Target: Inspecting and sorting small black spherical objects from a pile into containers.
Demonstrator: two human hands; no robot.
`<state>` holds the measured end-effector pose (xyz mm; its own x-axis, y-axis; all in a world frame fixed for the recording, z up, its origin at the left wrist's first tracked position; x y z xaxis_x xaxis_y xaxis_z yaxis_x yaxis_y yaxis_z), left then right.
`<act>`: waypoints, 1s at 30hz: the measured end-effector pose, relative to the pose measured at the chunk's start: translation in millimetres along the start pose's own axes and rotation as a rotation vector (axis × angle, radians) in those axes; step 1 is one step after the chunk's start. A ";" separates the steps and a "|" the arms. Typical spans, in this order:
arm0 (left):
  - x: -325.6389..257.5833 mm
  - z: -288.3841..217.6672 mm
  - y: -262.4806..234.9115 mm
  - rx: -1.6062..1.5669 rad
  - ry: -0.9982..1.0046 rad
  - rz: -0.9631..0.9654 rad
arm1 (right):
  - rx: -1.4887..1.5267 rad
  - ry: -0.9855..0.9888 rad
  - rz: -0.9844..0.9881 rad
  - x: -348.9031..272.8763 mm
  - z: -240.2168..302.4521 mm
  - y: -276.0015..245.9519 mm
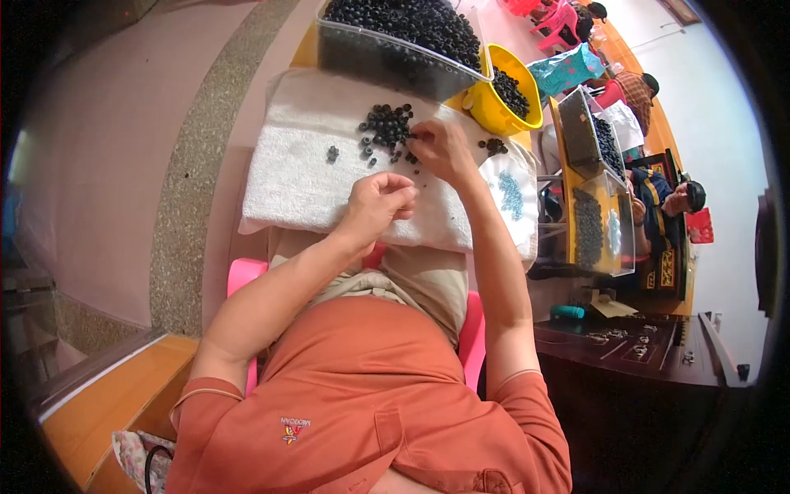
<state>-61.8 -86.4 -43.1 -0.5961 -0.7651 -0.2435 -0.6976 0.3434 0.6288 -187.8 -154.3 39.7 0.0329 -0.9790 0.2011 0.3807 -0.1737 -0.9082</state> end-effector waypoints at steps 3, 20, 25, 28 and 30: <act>0.6 0.4 -3.8 -0.024 0.004 -0.024 | 0.190 -0.014 -0.046 -19.3 5.9 -6.6; -4.3 0.8 10.4 -0.144 -0.138 0.107 | 0.718 0.054 -0.010 -98.0 26.5 -10.1; -6.2 1.2 13.6 -0.154 -0.172 0.133 | 0.839 0.072 0.004 -104.4 20.7 0.9; -4.9 2.1 14.3 -0.142 -0.168 0.156 | 0.764 -0.010 0.008 -103.3 38.3 -13.2; -5.8 -0.5 15.7 -0.137 -0.171 0.164 | 0.693 -0.064 0.007 -104.7 46.3 -18.8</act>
<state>-69.2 -76.9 -31.4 -0.7635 -0.5979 -0.2442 -0.5329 0.3697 0.7611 -155.6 -43.7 52.7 0.0838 -0.9680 0.2367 0.8819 -0.0386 -0.4698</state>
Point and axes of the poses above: each hand's wrist, its own x-axis towards the middle knuckle, its own y-axis out of the palm, z = x × y, the point moved 10 cm from there along x, towards the middle knuckle, and after that the axes turned 4 degrees about -x, right-handed, at the moved point
